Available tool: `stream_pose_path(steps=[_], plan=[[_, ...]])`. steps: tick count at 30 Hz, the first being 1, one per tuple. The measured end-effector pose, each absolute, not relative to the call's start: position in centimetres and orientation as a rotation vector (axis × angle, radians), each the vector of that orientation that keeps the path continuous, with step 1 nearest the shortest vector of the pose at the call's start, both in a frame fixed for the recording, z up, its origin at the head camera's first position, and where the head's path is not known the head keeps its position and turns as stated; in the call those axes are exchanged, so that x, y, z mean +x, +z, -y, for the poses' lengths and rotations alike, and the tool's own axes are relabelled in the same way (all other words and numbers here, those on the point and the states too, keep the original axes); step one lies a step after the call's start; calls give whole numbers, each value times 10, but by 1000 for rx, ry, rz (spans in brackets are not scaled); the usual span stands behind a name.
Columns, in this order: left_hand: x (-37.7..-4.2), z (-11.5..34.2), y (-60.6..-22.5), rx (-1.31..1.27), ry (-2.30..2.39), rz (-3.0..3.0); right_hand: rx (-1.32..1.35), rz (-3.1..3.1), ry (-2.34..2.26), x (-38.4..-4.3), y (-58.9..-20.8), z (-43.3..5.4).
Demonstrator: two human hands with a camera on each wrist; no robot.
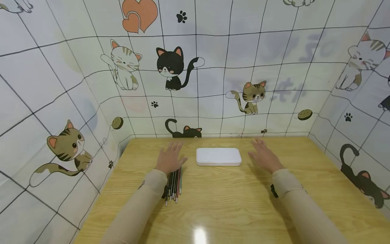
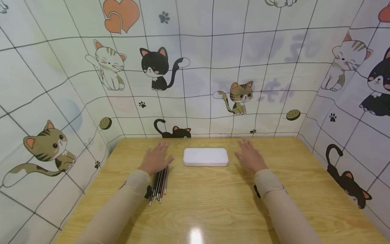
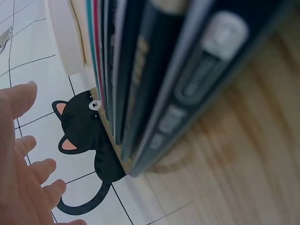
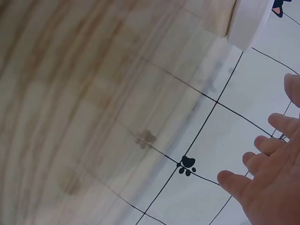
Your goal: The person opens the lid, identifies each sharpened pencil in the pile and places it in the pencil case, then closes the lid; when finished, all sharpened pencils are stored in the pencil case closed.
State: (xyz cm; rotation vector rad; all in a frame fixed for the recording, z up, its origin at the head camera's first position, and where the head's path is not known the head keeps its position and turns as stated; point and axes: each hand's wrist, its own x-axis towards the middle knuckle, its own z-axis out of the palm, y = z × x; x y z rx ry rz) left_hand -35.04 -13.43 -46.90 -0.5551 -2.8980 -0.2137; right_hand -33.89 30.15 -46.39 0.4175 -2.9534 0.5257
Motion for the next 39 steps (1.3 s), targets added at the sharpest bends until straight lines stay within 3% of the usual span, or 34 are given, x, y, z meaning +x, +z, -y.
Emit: stream_pose_path(steps=[23, 39], plan=[[-356, 116, -462, -657, -118, 3042, 790, 2996, 668, -351, -473, -276], [-386, 106, -461, -824, -548, 3200, 845, 3072, 516, -353, -466, -255]])
